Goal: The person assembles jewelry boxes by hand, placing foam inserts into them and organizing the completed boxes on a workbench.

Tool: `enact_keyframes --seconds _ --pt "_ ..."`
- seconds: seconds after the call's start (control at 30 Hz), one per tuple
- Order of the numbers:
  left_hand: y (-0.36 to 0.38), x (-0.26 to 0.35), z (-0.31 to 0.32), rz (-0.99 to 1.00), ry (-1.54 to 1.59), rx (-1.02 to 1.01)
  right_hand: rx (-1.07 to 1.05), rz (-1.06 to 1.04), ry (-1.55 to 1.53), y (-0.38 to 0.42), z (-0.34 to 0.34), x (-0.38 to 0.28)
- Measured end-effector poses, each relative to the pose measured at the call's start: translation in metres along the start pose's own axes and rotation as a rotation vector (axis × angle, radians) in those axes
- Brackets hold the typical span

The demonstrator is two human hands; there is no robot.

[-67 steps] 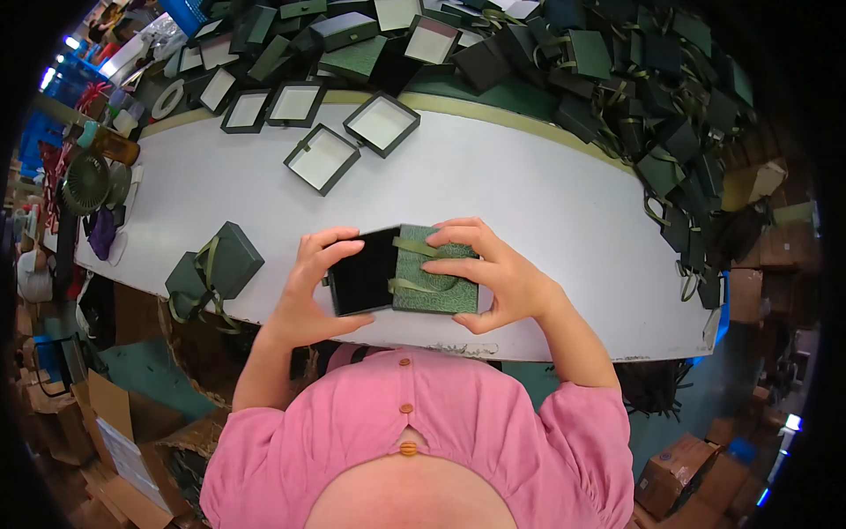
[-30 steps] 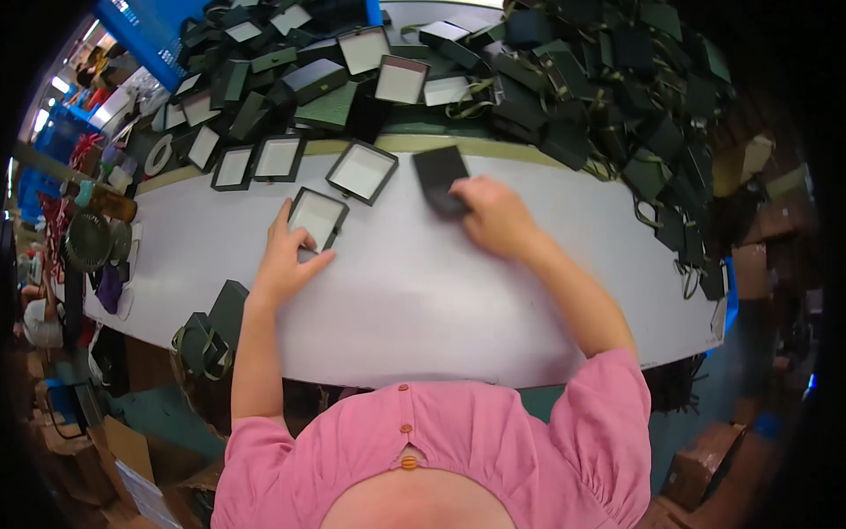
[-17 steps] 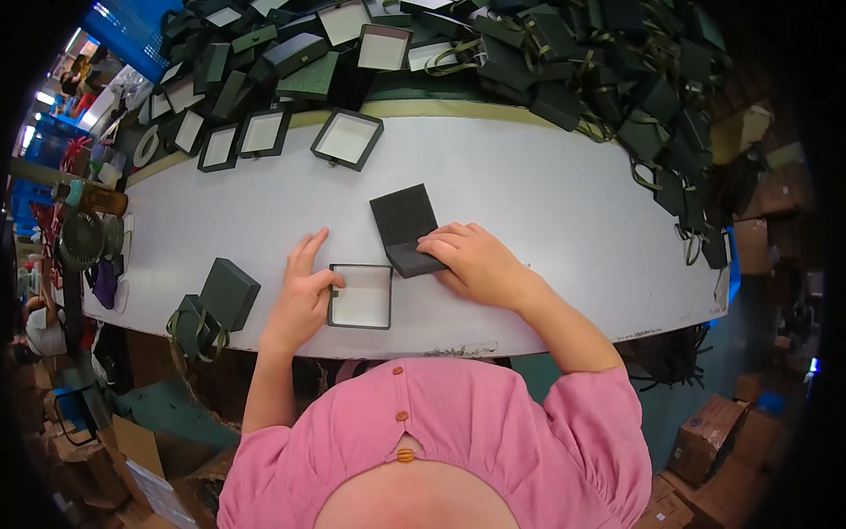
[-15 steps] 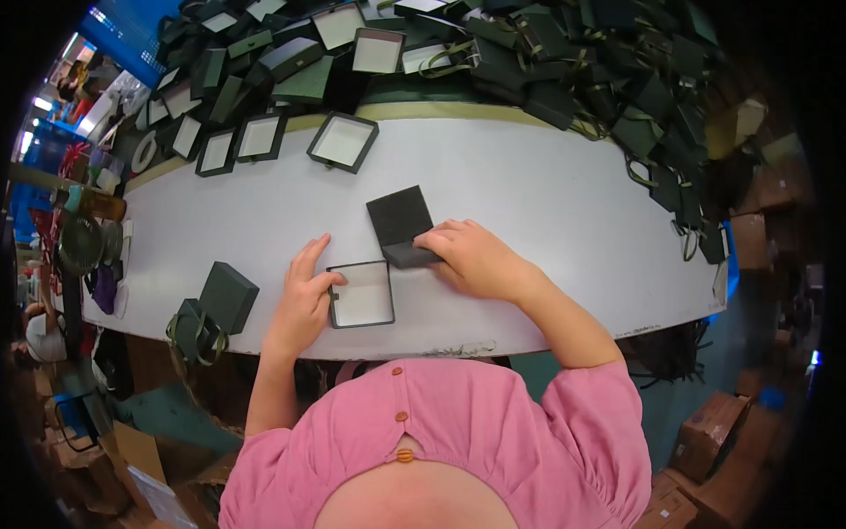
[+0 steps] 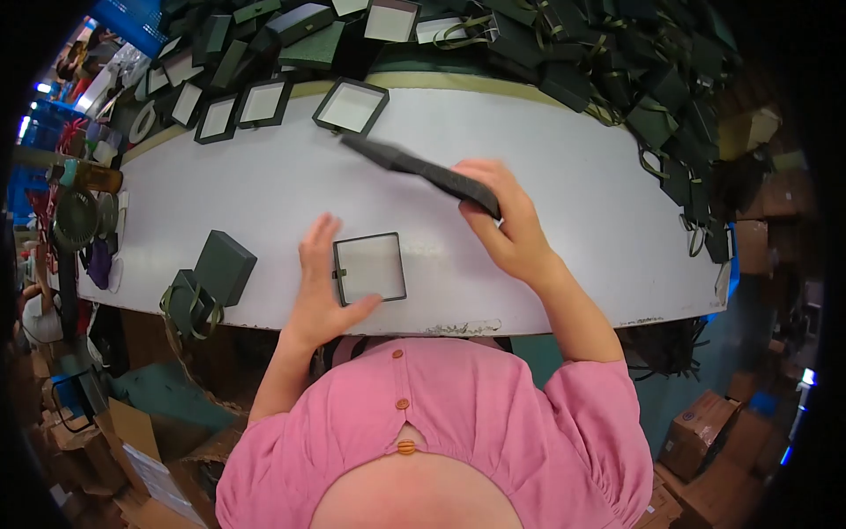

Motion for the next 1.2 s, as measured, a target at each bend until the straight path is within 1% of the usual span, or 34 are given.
enact_keyframes --seconds 0.03,0.07,0.13,0.17,0.23,0.27,0.33,0.4,0.43,0.47,0.53,0.57,0.6,0.67,0.7,0.73,0.77,0.8,0.87,0.9,0.97,1.0,1.03,1.07,1.1,1.13,1.2 --pt "-0.004 0.002 -0.006 0.045 0.049 0.106 -0.037 -0.002 -0.106 0.004 0.006 -0.003" --pt "-0.014 0.006 -0.011 0.142 0.015 0.145 -0.12 -0.006 -0.203 0.005 0.014 -0.008" --pt "-0.037 0.013 -0.024 0.336 -0.056 0.223 -0.242 0.127 -0.328 0.006 0.032 -0.009" --pt "-0.047 0.008 -0.029 0.234 0.007 0.222 -0.196 0.255 -0.381 0.006 0.033 -0.001" --pt "-0.056 -0.027 -0.033 -0.053 0.178 0.129 -0.098 0.508 -0.482 0.009 0.039 0.018" --pt "-0.064 -0.032 -0.039 -0.039 0.232 0.259 0.082 0.491 -0.578 0.004 0.036 0.027" --pt "-0.067 -0.068 -0.046 -0.314 0.292 0.274 0.19 0.461 -0.563 -0.002 0.035 0.02" --pt "-0.061 -0.072 -0.052 -0.227 0.03 0.289 0.072 0.59 -0.541 0.005 0.048 0.01" --pt "-0.057 -0.071 -0.054 -0.183 -0.098 0.29 -0.044 0.632 -0.503 0.007 0.057 0.01" --pt "-0.049 -0.065 -0.054 -0.095 -0.153 0.227 -0.162 0.669 -0.339 0.008 0.061 0.01" --pt "-0.03 -0.033 -0.056 0.091 -0.255 0.107 -0.254 0.6 -0.302 0.004 0.074 0.011" --pt "-0.021 -0.02 -0.048 0.092 -0.09 -0.044 -0.145 0.4 -0.314 0.0 0.079 0.012" --pt "-0.012 -0.008 -0.036 0.095 0.077 -0.196 -0.158 0.335 -0.274 -0.003 0.086 0.011" --pt "0.005 -0.005 -0.007 0.155 0.059 -0.253 -0.169 0.213 -0.173 -0.008 0.094 0.008" --pt "0.009 -0.01 0.003 0.169 -0.001 -0.263 -0.175 0.18 -0.012 -0.007 0.101 0.005" --pt "0.006 -0.011 0.01 0.109 0.012 -0.209 -0.178 0.15 0.151 -0.002 0.11 0.002" --pt "0.004 -0.011 0.016 0.166 -0.002 -0.177 -0.116 0.044 0.253 0.003 0.115 0.001" --pt "0.002 -0.01 0.018 0.215 -0.018 -0.143 -0.026 -0.119 0.329 -0.001 0.112 -0.008" --pt "-0.002 -0.011 0.02 0.203 0.021 -0.143 0.08 -0.27 0.524 -0.005 0.101 -0.018" --pt "-0.004 -0.012 0.021 0.193 0.036 -0.141 0.043 -0.228 0.439 -0.01 0.096 -0.008" --pt "-0.007 -0.003 0.023 0.261 -0.125 -0.207 -0.033 -0.143 0.254 -0.019 0.085 0.031" --pt "-0.007 0.001 0.025 0.292 -0.209 -0.236 0.127 -0.189 0.377 -0.029 0.061 0.061" --pt "-0.006 0.0 0.028 0.221 -0.207 -0.261 0.272 -0.177 0.577 -0.049 0.022 0.084" --pt "-0.006 0.004 0.03 0.249 -0.26 -0.285 0.456 -0.046 0.676 -0.066 -0.02 0.112" --pt "-0.007 0.007 0.031 0.278 -0.315 -0.309 0.552 -0.071 0.8 -0.081 -0.059 0.135" --pt "-0.008 0.01 0.032 0.307 -0.37 -0.333 0.6 0.085 0.833 -0.091 -0.096 0.17" --pt "-0.009 0.014 0.034 0.294 -0.44 -0.406 0.563 0.326 1.057 -0.106 -0.144 0.201"
Point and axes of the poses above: each hand's wrist, its own y-axis away from the middle knuckle, its own z-axis out of the palm, x = y × z, the point moved 6 cm from there along -y, towards the middle knuckle, and after that the axes turned 4 degrees about z, right-handed, at the moved point
